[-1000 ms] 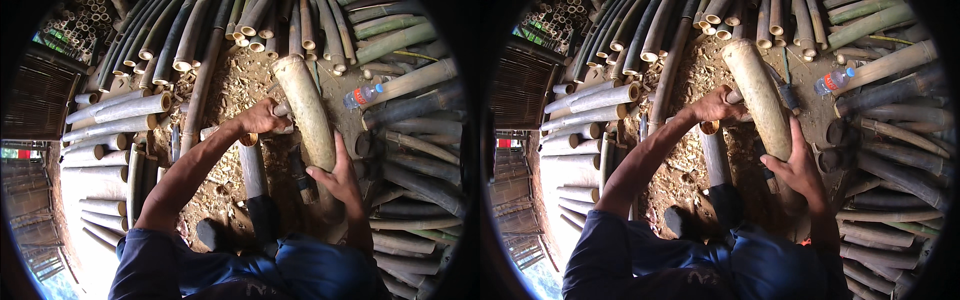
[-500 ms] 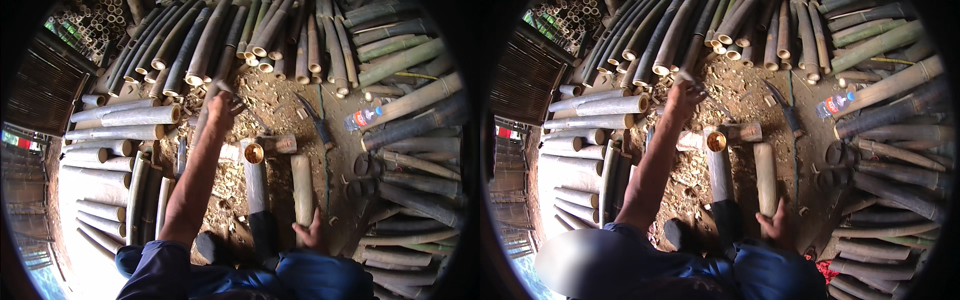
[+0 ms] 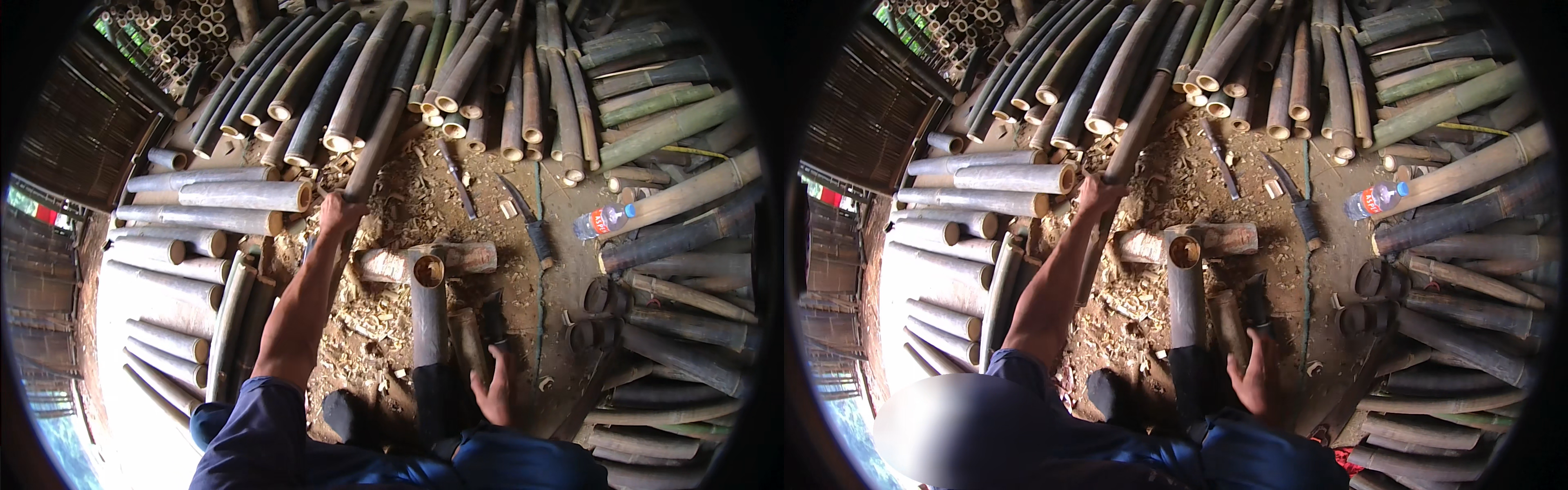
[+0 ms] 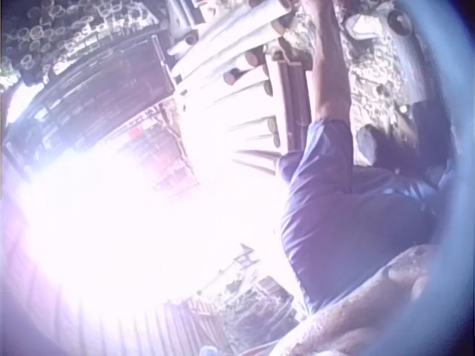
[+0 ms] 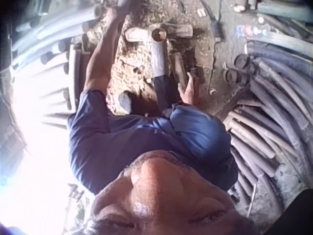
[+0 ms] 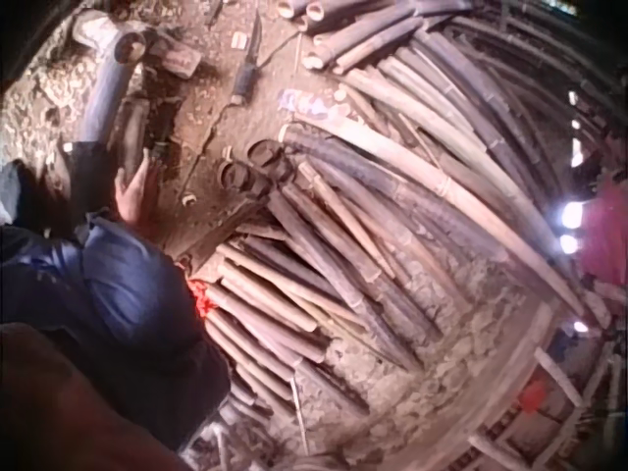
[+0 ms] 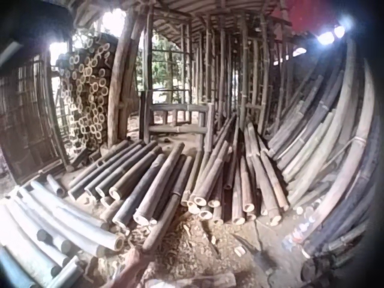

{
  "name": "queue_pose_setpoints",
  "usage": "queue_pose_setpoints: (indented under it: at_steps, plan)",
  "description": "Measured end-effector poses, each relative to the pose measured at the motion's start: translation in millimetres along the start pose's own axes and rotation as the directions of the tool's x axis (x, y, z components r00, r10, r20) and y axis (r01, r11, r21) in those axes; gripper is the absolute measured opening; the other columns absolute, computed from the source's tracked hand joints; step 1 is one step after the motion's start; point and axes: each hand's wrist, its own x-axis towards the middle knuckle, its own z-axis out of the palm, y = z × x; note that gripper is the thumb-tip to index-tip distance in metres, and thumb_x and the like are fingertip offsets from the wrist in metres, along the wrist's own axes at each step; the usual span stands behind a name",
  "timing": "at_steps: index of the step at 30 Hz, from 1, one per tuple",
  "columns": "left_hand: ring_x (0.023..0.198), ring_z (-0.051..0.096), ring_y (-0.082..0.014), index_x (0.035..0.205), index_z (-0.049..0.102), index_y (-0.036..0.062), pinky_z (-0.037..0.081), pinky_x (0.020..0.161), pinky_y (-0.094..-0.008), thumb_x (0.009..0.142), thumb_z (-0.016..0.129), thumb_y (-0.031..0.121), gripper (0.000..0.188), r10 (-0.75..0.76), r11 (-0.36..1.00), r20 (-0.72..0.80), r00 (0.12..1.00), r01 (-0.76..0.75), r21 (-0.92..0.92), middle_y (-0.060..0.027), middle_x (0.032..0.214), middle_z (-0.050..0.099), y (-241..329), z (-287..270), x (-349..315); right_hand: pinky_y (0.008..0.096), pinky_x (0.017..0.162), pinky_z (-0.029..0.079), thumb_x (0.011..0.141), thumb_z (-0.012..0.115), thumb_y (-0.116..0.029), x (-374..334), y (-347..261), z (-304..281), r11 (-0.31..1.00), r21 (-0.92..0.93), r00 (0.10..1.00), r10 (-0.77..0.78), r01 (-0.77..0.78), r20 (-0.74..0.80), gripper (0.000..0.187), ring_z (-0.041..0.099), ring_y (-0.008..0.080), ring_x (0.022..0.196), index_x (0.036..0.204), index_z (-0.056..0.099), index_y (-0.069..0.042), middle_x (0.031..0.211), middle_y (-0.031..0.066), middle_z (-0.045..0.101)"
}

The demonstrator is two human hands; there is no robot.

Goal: The person carves a bamboo pole using a curved blade, shaving off material and shaping the end of the pole while seated on a stool among other bamboo pieces.

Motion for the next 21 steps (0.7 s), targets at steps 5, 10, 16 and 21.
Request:
queue_pose_setpoints:
  at_steps: [5, 10, 16, 21]
  plan:
    - [0.075, 0.066, -0.0167, 0.107, 0.07, -0.0053, 0.055, 0.07, -0.0335, 0.073, 0.082, 0.022, 0.045, 0.183, 0.653, 0.305, 0.935, 0.116, -0.748, -0.0088, 0.09, 0.07, 68.5, -33.2, -47.7, 0.0432, 0.087, 0.055, 0.095, 0.071, -0.023, 115.7, -48.9, -10.8, 0.967, 0.255, 0.978, -0.067, 0.015, 0.198, 0.04, 0.069, 0.0363, 0.101, 0.125, 0.062, 0.001, 0.11, 0.0222, 0.069]
    - [0.091, 0.065, -0.0161, 0.125, 0.062, -0.0011, 0.055, 0.083, -0.0318, 0.073, 0.088, 0.017, 0.06, 0.41, 0.433, 0.213, 0.887, 0.017, -0.901, -0.0054, 0.102, 0.067, 147.1, -50.3, -106.9, 0.041, 0.087, 0.057, 0.091, 0.077, -0.042, 167.5, -94.3, 16.1, 0.82, 0.572, 0.85, -0.328, 0.039, 0.413, 0.066, 0.071, 0.0275, 0.105, 0.136, 0.057, 0.001, 0.114, 0.018, 0.071]
    - [0.101, 0.063, -0.0217, 0.133, 0.054, -0.0058, 0.055, 0.092, -0.0371, 0.07, 0.086, 0.027, 0.078, 0.642, 0.469, 0.076, 0.763, -0.313, -0.826, -0.0124, 0.111, 0.064, 237.8, -96.4, -155.2, 0.0406, 0.101, 0.05, 0.079, 0.08, -0.042, 209.5, -91.8, -23.3, 0.793, 0.595, 0.854, -0.396, 0.133, 0.337, 0.07, 0.065, 0.0295, 0.111, 0.129, 0.058, 0.001, 0.12, 0.0145, 0.068]
    - [0.1, 0.07, -0.0215, 0.124, 0.062, -0.0056, 0.057, 0.098, -0.04, 0.069, 0.092, 0.018, 0.067, 0.777, 0.431, 0.036, 0.629, -0.489, -0.758, -0.0145, 0.107, 0.072, 291.2, -139.2, -191.0, 0.0392, 0.102, 0.05, 0.08, 0.079, -0.015, 230.5, -82.5, -35.4, 0.822, 0.456, 0.826, -0.495, 0.342, 0.272, 0.053, 0.066, 0.0269, 0.111, 0.128, 0.061, -0.001, 0.121, 0.0148, 0.069]
